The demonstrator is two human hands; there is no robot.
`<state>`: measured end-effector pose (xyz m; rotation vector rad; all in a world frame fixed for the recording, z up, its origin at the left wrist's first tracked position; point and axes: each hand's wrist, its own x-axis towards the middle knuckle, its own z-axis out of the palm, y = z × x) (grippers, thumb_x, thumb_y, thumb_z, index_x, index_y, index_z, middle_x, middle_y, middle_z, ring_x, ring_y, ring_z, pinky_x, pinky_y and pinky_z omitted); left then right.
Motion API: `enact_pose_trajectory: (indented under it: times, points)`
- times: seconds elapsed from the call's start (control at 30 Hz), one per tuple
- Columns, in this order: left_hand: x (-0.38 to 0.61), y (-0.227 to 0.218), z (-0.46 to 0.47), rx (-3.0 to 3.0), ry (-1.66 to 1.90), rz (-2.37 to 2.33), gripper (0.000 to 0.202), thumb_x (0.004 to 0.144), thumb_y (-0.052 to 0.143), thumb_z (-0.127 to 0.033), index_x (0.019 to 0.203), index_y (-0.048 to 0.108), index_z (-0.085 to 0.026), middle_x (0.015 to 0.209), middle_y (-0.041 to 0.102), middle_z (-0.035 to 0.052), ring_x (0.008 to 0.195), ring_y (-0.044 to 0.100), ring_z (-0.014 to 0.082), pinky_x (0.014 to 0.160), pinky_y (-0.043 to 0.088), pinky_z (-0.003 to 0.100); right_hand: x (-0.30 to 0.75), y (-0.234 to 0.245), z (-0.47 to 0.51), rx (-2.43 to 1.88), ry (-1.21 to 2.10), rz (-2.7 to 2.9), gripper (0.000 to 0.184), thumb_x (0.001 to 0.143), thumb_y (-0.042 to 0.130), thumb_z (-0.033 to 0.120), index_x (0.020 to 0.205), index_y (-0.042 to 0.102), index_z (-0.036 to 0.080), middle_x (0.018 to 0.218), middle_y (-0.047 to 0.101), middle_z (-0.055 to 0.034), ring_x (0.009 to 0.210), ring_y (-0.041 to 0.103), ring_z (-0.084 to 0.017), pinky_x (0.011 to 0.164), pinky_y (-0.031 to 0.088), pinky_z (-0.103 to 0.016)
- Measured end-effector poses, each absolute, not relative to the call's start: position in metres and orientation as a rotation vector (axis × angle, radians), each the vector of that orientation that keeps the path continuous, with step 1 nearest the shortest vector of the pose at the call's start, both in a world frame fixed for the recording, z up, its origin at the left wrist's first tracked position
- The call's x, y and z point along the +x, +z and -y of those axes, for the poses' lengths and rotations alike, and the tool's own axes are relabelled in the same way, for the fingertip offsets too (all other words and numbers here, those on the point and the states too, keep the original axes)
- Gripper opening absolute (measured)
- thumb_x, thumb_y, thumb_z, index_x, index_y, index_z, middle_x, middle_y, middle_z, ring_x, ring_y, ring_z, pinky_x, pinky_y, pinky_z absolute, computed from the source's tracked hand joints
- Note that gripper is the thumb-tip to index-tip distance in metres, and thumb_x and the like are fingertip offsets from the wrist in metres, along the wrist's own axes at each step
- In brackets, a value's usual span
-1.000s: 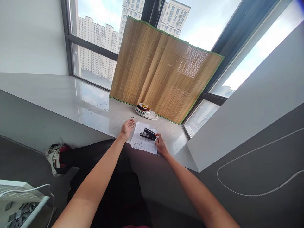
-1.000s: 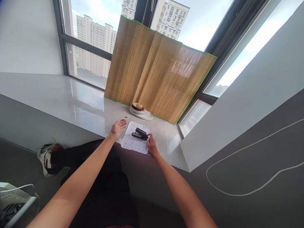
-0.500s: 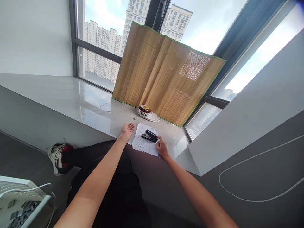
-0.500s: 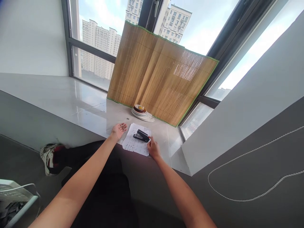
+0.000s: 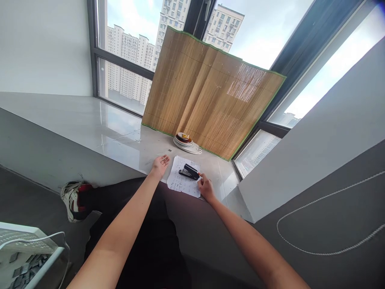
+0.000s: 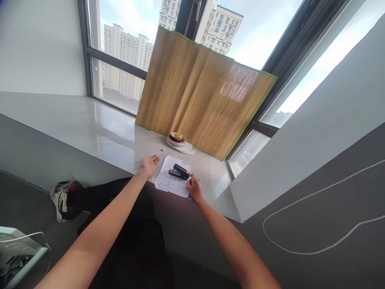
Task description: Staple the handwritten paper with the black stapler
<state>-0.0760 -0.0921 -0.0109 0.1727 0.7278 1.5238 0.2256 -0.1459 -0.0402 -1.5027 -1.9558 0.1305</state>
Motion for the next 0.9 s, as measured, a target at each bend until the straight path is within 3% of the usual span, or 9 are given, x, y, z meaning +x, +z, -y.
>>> enact_pose_trajectory:
  times: [0.33, 0.47, 0.6, 0.67, 0.73, 0.8, 0.9]
  points:
    - [-0.077, -0.009, 0.095, 0.176, 1.516, -0.709, 0.033, 0.106, 0.04, -0.025, 0.106, 0.072, -0.019, 0.116, 0.076, 0.0151, 0.127, 0.07, 0.024, 0.125, 0.04, 0.042, 0.225, -0.041, 0.146, -1.488, 0.121, 1.956, 0.05, 0.087, 0.043, 0.028, 0.128, 0.069, 0.014, 0.056, 0.05, 0.0051, 0.055, 0.048, -0.018, 0.061, 0.034, -0.029]
    - [-0.077, -0.007, 0.098, 0.208, 1.509, -0.681, 0.034, 0.106, 0.041, -0.028, 0.111, 0.073, -0.019, 0.12, 0.077, 0.0158, 0.13, 0.068, 0.0265, 0.126, 0.04, 0.045, 0.226, -0.041, 0.148, -1.445, 0.15, 1.968, 0.05, 0.088, 0.045, 0.028, 0.134, 0.06, 0.017, 0.057, 0.049, 0.0075, 0.055, 0.049, -0.017, 0.06, 0.033, -0.028]
    - [-0.077, -0.005, 0.103, 0.247, 1.532, -0.616, 0.037, 0.106, 0.041, -0.034, 0.111, 0.075, -0.018, 0.134, 0.074, 0.0159, 0.135, 0.065, 0.0272, 0.126, 0.04, 0.044, 0.227, -0.037, 0.146, -1.4, 0.175, 1.923, 0.046, 0.091, 0.046, 0.033, 0.135, 0.054, 0.021, 0.058, 0.045, 0.0105, 0.053, 0.046, -0.016, 0.063, 0.039, -0.028]
    - [-0.077, -0.004, 0.104, 0.257, 1.544, -0.582, 0.039, 0.107, 0.041, -0.036, 0.111, 0.075, -0.018, 0.142, 0.07, 0.0157, 0.138, 0.063, 0.0275, 0.126, 0.04, 0.044, 0.226, -0.03, 0.141, -1.38, 0.17, 1.907, 0.04, 0.091, 0.051, 0.039, 0.126, 0.057, 0.022, 0.069, 0.056, 0.0059, 0.062, 0.053, -0.017, 0.068, 0.046, -0.03]
    - [-0.076, -0.003, 0.104, 0.257, 1.556, -0.546, 0.041, 0.107, 0.04, -0.038, 0.112, 0.075, -0.017, 0.148, 0.066, 0.0153, 0.141, 0.061, 0.0282, 0.127, 0.038, 0.044, 0.223, -0.021, 0.132, -1.359, 0.165, 1.911, 0.042, 0.088, 0.059, 0.046, 0.122, 0.06, 0.022, 0.093, 0.068, -0.0035, 0.082, 0.063, -0.021, 0.078, 0.052, -0.034]
    - [-0.074, -0.002, 0.104, 0.264, 1.58, -0.476, 0.044, 0.107, 0.038, -0.04, 0.114, 0.075, -0.017, 0.151, 0.064, 0.0152, 0.144, 0.059, 0.0283, 0.129, 0.036, 0.044, 0.218, -0.012, 0.122, -1.342, 0.18, 1.946, 0.049, 0.084, 0.068, 0.05, 0.124, 0.062, 0.022, 0.117, 0.07, -0.0108, 0.101, 0.067, -0.026, 0.087, 0.055, -0.039]
    - [-0.071, -0.003, 0.104, 0.297, 1.641, -0.321, 0.05, 0.109, 0.034, -0.046, 0.119, 0.074, -0.017, 0.154, 0.062, 0.0143, 0.148, 0.055, 0.0271, 0.13, 0.033, 0.043, 0.209, -0.004, 0.111, -1.326, 0.235, 2.044, 0.056, 0.075, 0.079, 0.047, 0.124, 0.068, 0.024, 0.127, 0.072, -0.0112, 0.115, 0.067, -0.03, 0.097, 0.055, -0.044]
